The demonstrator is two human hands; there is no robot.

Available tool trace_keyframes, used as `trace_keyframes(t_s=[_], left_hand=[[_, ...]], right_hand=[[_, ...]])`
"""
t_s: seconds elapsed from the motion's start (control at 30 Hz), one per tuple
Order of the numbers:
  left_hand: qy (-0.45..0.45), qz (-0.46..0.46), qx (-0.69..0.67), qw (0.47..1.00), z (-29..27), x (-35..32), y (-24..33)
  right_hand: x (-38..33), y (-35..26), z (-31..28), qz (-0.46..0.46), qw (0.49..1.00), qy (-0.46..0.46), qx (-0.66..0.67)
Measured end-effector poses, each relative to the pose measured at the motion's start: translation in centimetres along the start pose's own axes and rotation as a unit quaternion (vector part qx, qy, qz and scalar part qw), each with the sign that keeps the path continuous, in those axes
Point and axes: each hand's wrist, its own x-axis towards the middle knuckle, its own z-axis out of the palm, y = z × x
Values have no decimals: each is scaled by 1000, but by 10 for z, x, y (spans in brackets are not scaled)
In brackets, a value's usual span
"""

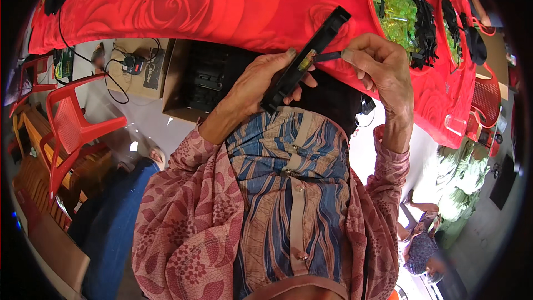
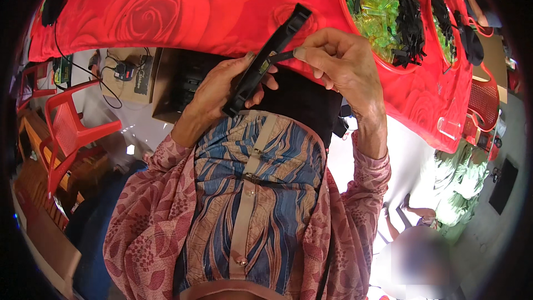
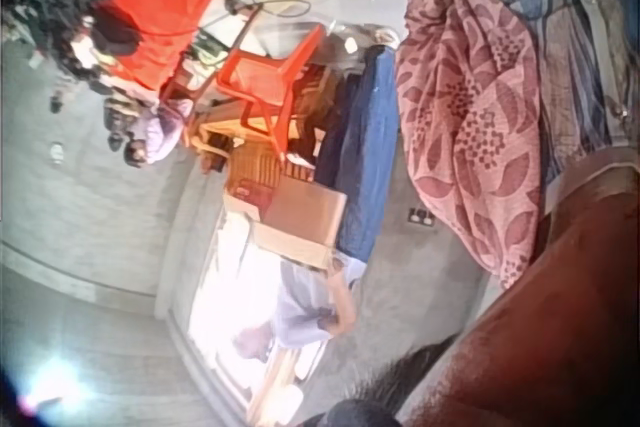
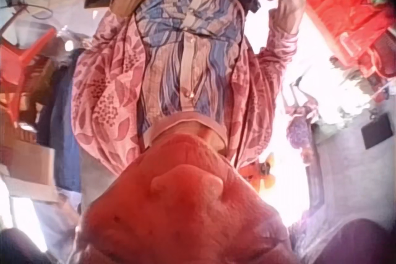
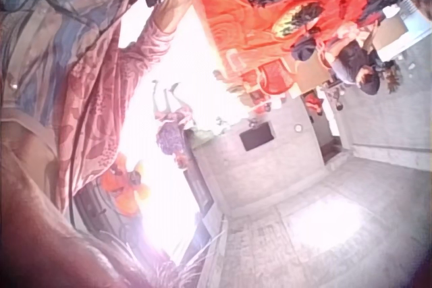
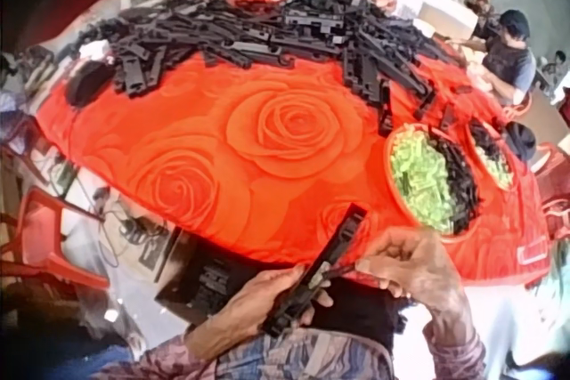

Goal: Assembling various black plastic components for product manufacturing at a large workshop table.

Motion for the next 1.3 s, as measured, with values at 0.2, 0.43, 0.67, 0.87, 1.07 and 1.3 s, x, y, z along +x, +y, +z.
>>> trace_keyframes(t_s=[0.2, 0.43, 0.67, 0.87, 1.07, 1.3], left_hand=[[-6, 48, -100, 994, 3, -6, 8], [54, 133, 18, 989, 8, -15, 35], [48, 143, 30, 988, 10, -22, 44], [23, 134, 1, 991, 6, -23, 45], [38, 138, 42, 989, 1, -19, 39], [16, 109, 13, 994, -2, -11, 32]], right_hand=[[-6, -3, 8, -75, 997, 14, 13], [-8, 5, 28, -513, 818, 154, -207], [-9, 12, 37, -562, 775, 168, -235], [-15, 12, 38, -636, 646, 147, -395], [-13, 23, 34, -668, 517, 87, -527], [-18, 12, 34, -458, 841, 97, -271]])
